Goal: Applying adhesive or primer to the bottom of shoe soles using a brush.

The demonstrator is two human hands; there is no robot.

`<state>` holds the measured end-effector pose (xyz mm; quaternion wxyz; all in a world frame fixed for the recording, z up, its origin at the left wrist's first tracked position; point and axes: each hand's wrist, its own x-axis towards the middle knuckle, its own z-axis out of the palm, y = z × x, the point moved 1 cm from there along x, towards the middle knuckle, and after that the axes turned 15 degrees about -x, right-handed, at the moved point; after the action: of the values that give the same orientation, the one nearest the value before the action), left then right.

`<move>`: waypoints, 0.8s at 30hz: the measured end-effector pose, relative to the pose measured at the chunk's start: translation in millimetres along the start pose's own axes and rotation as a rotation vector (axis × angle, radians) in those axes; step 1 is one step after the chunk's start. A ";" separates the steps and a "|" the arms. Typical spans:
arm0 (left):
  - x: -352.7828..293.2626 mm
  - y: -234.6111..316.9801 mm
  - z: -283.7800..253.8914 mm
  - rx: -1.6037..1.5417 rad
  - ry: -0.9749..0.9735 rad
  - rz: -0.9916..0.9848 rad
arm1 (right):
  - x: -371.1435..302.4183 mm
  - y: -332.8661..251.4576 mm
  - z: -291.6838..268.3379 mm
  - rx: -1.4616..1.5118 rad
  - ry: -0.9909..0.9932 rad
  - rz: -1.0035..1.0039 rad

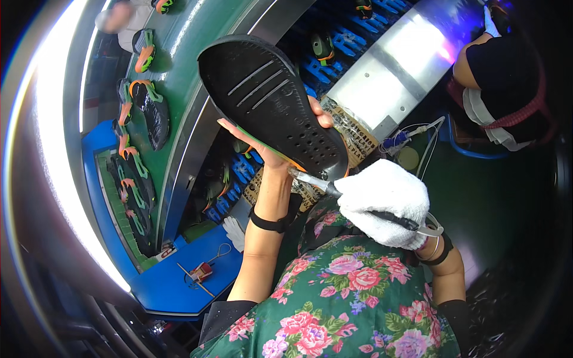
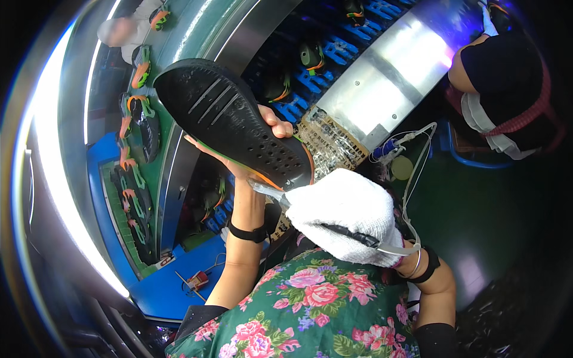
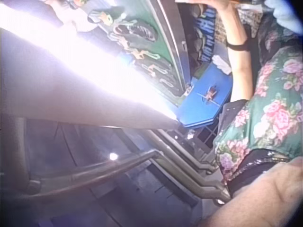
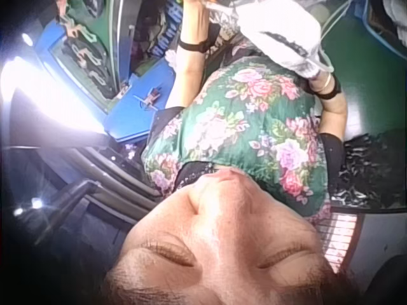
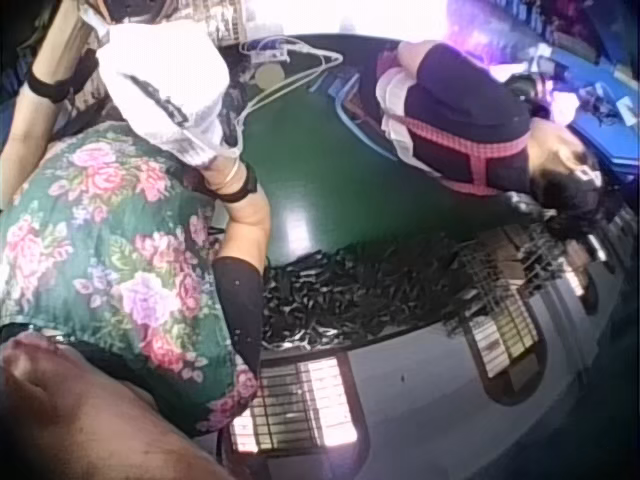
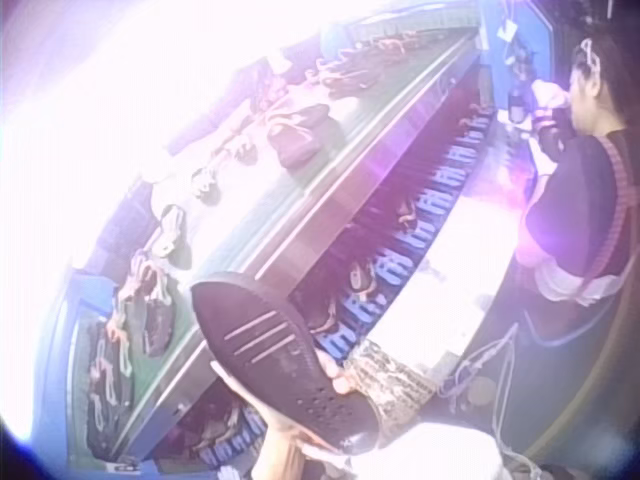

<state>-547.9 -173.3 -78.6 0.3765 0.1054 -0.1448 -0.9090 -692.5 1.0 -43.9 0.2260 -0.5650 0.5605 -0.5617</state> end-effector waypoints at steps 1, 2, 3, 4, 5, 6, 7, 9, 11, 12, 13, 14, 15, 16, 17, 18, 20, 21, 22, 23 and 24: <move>-3.3 1.1 -2.6 0.026 0.001 0.010 | -0.8 0.7 0.2 -0.017 0.006 0.007; 0.6 -1.9 -1.0 0.037 -0.010 0.000 | -0.4 -1.4 -4.7 -0.059 0.024 0.021; 4.4 -4.6 1.2 0.026 -0.018 -0.014 | -1.5 -2.2 -9.8 -0.093 0.010 0.029; 4.4 -4.0 1.4 0.031 -0.016 -0.015 | -2.9 -0.5 -8.2 -0.088 0.009 0.026; 4.2 -3.8 1.4 0.035 -0.015 -0.017 | -5.2 1.4 -5.1 -0.061 0.007 0.038; 4.1 -4.5 2.1 0.038 -0.014 -0.016 | -6.6 2.5 -3.3 -0.035 0.005 0.051; 4.2 -5.3 3.4 0.026 0.009 -0.028 | -5.5 1.8 -3.6 -0.018 -0.012 0.045; 4.4 -6.6 5.2 0.011 0.032 -0.042 | -3.5 3.2 -4.0 0.035 0.011 0.067; 3.5 -6.1 5.2 0.016 0.059 -0.038 | -2.7 4.7 -5.9 0.095 0.038 0.111; 3.3 -5.9 4.8 0.015 0.060 -0.038 | -3.2 6.3 -7.2 0.048 0.048 0.103; 3.8 -5.6 4.9 0.022 0.050 -0.042 | -4.0 9.5 -9.4 0.041 0.045 0.110; 4.5 -5.4 5.3 0.029 0.040 -0.047 | -5.0 12.0 -10.8 0.035 0.042 0.117; 5.6 -5.1 6.2 0.027 0.040 -0.049 | -5.8 12.2 -11.1 0.033 0.043 0.119; 5.8 -4.8 6.8 0.039 0.041 -0.056 | -7.2 12.5 -10.9 0.006 0.040 0.141; 6.2 -5.0 7.5 0.050 0.041 -0.064 | -8.0 12.5 -11.1 -0.020 0.038 0.164; 7.0 -5.9 9.3 0.049 0.043 -0.065 | -7.6 12.2 -12.3 -0.021 0.037 0.166; 8.2 -8.0 12.2 0.011 0.033 -0.087 | -6.3 12.6 -14.1 -0.088 0.012 0.108; 8.6 -8.2 11.7 0.011 0.035 -0.088 | -5.7 14.1 -13.9 -0.087 0.012 0.109; 9.4 -8.2 11.5 0.024 0.035 -0.100 | -4.5 15.2 -13.6 -0.041 -0.011 0.111; 10.3 -8.2 11.0 0.036 0.034 -0.113 | -3.8 16.3 -13.5 0.004 -0.033 0.113; 10.9 -8.1 9.6 0.035 0.036 -0.114 | -5.1 18.7 -14.3 0.003 -0.034 0.115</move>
<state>-563.6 -173.9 -73.3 0.3246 0.1361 -0.1476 -0.9243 -711.0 5.8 -58.6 0.2684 -0.5409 0.5872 -0.5391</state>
